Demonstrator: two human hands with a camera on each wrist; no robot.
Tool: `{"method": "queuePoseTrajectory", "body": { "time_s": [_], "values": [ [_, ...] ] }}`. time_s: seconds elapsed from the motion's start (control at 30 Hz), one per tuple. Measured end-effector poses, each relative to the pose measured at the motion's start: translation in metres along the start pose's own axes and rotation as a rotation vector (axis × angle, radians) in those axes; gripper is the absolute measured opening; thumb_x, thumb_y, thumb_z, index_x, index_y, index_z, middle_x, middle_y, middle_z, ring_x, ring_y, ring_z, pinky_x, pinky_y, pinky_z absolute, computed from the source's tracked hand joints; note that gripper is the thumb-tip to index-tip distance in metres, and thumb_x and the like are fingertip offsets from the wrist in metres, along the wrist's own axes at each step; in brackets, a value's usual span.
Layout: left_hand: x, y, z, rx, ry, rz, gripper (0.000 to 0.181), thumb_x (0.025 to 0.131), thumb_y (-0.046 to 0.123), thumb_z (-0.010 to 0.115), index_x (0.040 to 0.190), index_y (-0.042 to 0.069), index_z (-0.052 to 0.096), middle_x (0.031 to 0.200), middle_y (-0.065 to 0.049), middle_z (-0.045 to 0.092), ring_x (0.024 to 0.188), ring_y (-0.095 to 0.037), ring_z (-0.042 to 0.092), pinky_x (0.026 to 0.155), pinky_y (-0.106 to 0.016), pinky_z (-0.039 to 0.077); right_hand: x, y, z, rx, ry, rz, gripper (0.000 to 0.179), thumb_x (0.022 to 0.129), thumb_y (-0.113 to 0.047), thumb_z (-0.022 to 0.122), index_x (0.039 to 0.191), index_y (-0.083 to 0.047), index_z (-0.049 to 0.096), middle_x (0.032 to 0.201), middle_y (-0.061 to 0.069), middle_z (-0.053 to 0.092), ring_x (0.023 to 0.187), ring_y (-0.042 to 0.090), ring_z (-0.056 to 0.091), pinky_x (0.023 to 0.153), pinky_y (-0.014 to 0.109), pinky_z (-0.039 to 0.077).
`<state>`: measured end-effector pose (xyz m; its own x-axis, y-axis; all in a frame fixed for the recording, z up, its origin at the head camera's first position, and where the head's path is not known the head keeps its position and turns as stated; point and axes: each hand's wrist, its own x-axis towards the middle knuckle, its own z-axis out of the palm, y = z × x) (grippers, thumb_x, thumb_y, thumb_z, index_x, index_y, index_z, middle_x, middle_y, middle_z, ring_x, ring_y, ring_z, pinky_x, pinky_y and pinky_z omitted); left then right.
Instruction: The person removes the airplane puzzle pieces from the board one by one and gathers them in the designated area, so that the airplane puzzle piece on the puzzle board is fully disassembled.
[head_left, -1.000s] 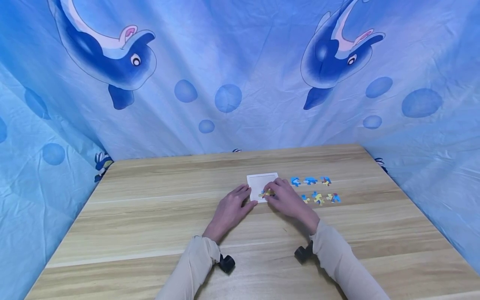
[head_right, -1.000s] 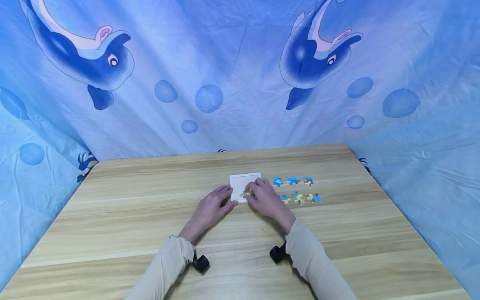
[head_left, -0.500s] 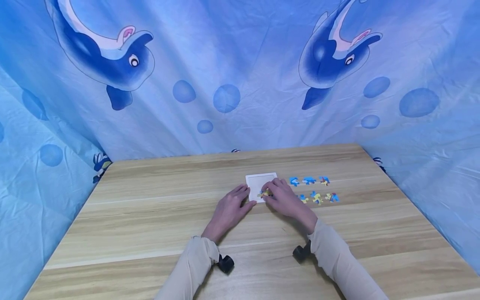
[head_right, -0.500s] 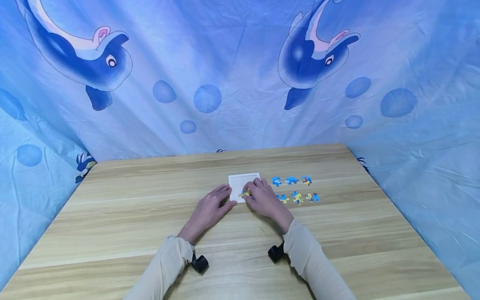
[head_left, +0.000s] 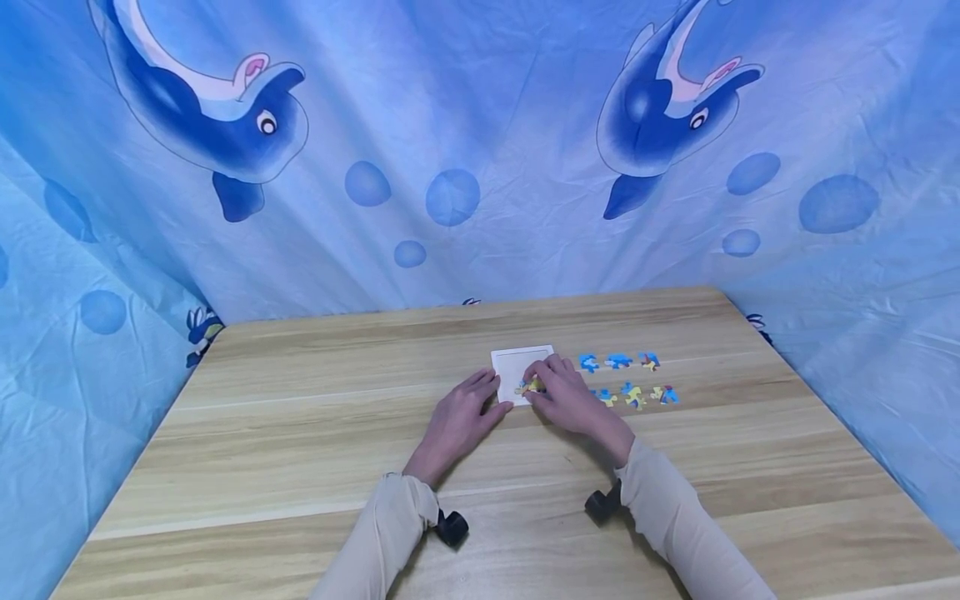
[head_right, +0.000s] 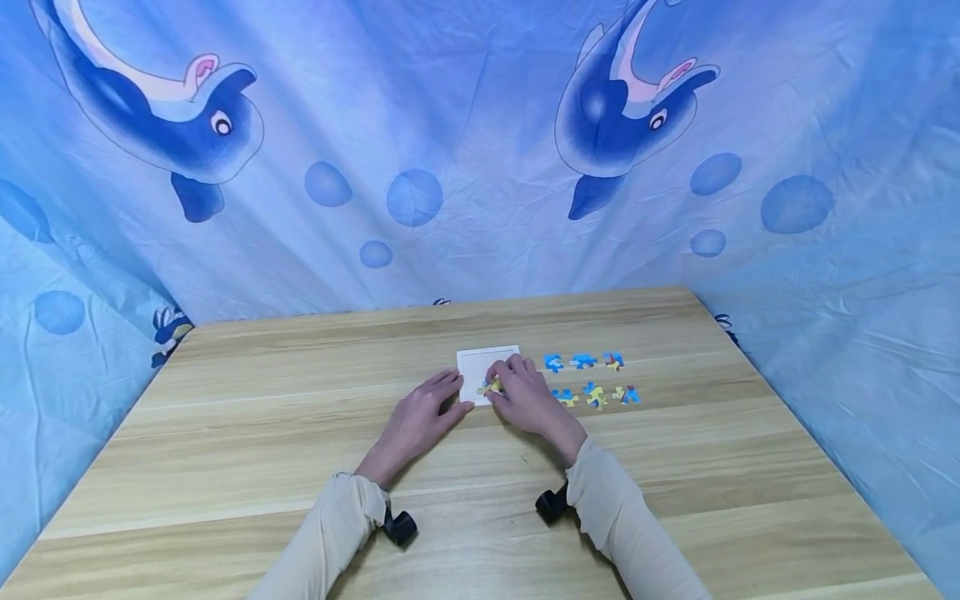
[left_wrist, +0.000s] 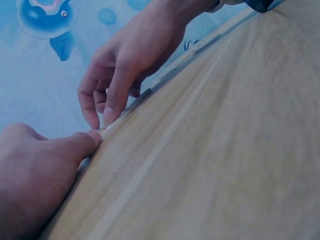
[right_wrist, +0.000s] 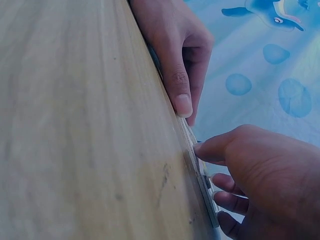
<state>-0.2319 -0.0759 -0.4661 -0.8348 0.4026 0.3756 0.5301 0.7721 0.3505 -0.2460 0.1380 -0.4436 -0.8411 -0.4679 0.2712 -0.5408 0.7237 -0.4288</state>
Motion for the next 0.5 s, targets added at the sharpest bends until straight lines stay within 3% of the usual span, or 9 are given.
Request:
{"method": "queuePoseTrajectory", "body": {
  "time_s": [0.3,0.5],
  "values": [
    [-0.0002,-0.0005,0.0008,-0.008,-0.001,0.002,0.052,0.095,0.044,0.058,0.132,0.007,0.059,0.139,-0.01,0.053,0.133,-0.023,0.045,0.105,-0.041,0.042,0.0,0.0007,0.0007,0.024,0.005,0.023,0.018,0.092,-0.017,0.064,0.108,-0.015,0.057,0.099,0.003,0.049,0.093,0.024,0.042,0.076,0.037,0.035],
    [-0.0003,-0.0003,0.0,-0.009,-0.01,-0.005,0.053,0.095,0.044,0.058,0.133,0.007,0.058,0.139,-0.01,0.053,0.133,-0.023,0.044,0.105,-0.041,0.041,0.0008,0.0017,0.0015,0.052,0.048,-0.017,0.017,0.09,-0.013,0.066,0.105,-0.014,0.06,0.099,0.003,0.051,0.092,0.024,0.043,0.075,0.037,0.035]
  ]
}}
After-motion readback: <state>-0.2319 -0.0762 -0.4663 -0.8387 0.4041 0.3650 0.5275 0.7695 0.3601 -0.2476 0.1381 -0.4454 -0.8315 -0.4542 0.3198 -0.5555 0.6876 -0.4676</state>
